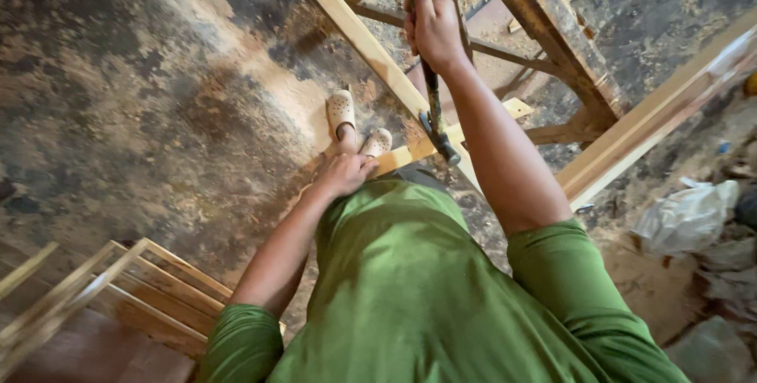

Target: The person hammers nails into a wooden frame to assemble it, then applies a brown liquid finish to the frame using a brush. The person uses a hammer and a paintbrush to complete the assembly and finishing steps.

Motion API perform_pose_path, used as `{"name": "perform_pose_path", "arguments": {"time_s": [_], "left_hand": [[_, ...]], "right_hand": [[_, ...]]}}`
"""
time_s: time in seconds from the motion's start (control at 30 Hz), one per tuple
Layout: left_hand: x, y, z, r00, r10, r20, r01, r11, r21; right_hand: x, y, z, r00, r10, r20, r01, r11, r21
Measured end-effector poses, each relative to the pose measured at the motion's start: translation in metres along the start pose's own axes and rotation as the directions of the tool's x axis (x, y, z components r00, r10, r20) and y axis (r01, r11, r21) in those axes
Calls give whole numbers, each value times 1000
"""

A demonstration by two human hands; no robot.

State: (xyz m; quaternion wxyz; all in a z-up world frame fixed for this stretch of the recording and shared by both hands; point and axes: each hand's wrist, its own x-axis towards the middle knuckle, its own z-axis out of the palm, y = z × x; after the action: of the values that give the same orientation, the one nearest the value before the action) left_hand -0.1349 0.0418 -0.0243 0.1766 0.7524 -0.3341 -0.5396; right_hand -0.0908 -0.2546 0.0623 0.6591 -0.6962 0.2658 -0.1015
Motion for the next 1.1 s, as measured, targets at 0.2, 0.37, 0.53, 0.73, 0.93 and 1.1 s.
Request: {"name": "perform_pose_path", "arguments": {"time_s": [0.2,0.37,0.53,0.73,0.93,1.1], "left_hand": [[0,-1,-5,998,68,-2,-68,994,-82],[4,-3,-5,997,-24,67,27,999,-36],[2,1,-2,1000,-18,-9,18,999,-43],[-7,5,5,979,-202,-36,201,979,-24],[65,22,-18,804,-176,-568,100,981,-164],[172,91,-40,361,-445,-819,-207,818,-536]], "right_hand": [[-12,-1,1,999,1,32,-2,999,49],[-1,-16,-3,994,75,78,-81,994,76],[10,-25,-3,973,225,39,-229,963,141],[5,-21,-1,989,149,-2,-148,983,111],[4,-22,-1,994,91,63,-104,962,252],[3,-25,-1,985,169,36,-172,946,274]]}}
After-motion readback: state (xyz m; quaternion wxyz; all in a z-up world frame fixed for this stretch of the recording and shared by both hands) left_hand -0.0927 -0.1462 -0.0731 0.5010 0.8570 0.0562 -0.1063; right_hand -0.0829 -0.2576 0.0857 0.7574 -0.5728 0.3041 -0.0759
